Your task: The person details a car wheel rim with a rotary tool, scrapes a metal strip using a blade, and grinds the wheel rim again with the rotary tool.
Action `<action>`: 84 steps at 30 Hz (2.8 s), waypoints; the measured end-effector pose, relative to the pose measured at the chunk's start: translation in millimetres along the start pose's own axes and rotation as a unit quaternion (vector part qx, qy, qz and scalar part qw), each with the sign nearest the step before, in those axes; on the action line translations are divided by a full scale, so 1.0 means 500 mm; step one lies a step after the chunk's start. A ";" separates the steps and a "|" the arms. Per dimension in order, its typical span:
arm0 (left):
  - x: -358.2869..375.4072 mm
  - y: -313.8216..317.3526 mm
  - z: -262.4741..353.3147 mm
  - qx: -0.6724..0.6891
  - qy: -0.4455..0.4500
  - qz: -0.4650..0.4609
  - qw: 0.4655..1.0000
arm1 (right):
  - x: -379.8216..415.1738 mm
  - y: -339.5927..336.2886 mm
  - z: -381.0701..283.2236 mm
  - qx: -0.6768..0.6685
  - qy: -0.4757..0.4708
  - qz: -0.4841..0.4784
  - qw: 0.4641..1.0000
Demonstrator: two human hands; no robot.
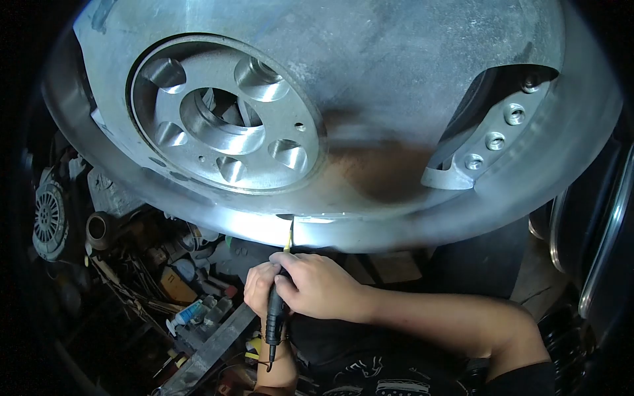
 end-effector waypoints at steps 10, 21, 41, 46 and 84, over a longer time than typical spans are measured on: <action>0.002 0.000 0.003 -0.010 -0.006 -0.004 1.000 | -0.001 0.000 0.005 0.007 -0.004 -0.026 1.000; -0.004 -0.002 0.007 -0.007 -0.001 0.004 1.000 | -0.002 -0.003 -0.002 0.001 0.006 -0.017 1.000; -0.004 -0.001 0.004 -0.005 -0.014 0.004 1.000 | 0.000 0.000 0.006 0.020 0.000 -0.038 0.999; -0.005 0.000 0.004 -0.004 -0.010 0.000 1.000 | 0.002 0.001 0.006 0.021 0.012 -0.046 0.999; -0.001 -0.004 -0.008 0.038 -0.038 -0.010 0.999 | 0.010 0.012 0.009 0.003 0.002 -0.047 0.999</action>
Point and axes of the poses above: each hand's wrist, its own x-axis away from the middle knuckle, its own y-axis out of the palm, z = x × y, the point moved 7 cm from there along -x, towards the middle knuckle, and after that the axes turned 5 degrees about z, right-handed, at the moved point
